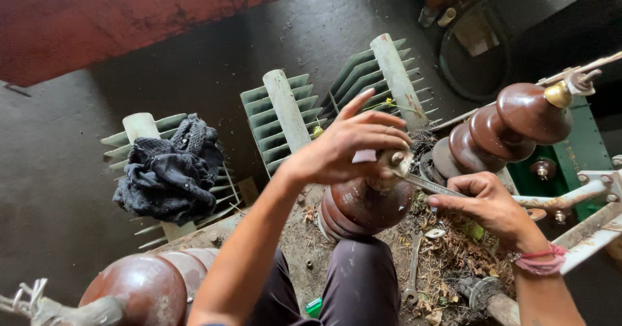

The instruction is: The person uses a wrench to tighten a bolt on a brown insulator attached to electrical equipment. They adjust the wrench and their grip multiple times to secure the connection.

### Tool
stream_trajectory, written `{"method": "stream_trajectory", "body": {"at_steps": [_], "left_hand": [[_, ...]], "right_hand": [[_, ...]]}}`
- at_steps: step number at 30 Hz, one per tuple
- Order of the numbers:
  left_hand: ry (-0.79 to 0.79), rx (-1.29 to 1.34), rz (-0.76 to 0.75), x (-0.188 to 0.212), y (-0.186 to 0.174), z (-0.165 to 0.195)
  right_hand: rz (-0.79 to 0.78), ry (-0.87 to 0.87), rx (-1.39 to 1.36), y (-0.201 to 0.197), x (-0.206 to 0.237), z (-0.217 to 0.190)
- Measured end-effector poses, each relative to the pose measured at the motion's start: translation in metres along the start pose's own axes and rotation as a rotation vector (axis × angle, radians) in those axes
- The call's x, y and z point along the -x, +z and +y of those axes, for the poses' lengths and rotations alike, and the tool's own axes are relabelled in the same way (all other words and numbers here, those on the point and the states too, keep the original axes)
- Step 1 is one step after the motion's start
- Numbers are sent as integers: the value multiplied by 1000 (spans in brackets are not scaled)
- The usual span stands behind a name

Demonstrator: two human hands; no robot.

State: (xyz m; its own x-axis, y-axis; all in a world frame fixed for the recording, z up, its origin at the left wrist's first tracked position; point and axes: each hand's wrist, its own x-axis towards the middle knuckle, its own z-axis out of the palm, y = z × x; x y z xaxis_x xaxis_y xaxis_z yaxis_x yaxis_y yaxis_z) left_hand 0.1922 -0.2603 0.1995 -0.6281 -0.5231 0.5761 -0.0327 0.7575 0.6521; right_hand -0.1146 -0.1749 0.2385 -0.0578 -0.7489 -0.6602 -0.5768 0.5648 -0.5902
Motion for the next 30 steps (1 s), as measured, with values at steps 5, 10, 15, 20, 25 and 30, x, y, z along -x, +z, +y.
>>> {"method": "stream_trajectory", "body": {"at_steps": [5,10,15,20,25,30], "left_hand": [[141,28,-159,-24,-27,8],[-425,-428,-12,-6,-3,69],[36,-246,197,1,-12,32],[15,-369,175,12,-4,17],[-417,-432,162,16,20,68],[-347,-706,276,27,9,92]], "right_hand": [[1,-174,-41,1,-1,2],[29,-141,-66,3,-1,4],[27,-90,36,1,0,1],[116,-175,249,1,6,-16],[278,-559,304,11,15,-30],[523,-808,320,18,24,-20]]}}
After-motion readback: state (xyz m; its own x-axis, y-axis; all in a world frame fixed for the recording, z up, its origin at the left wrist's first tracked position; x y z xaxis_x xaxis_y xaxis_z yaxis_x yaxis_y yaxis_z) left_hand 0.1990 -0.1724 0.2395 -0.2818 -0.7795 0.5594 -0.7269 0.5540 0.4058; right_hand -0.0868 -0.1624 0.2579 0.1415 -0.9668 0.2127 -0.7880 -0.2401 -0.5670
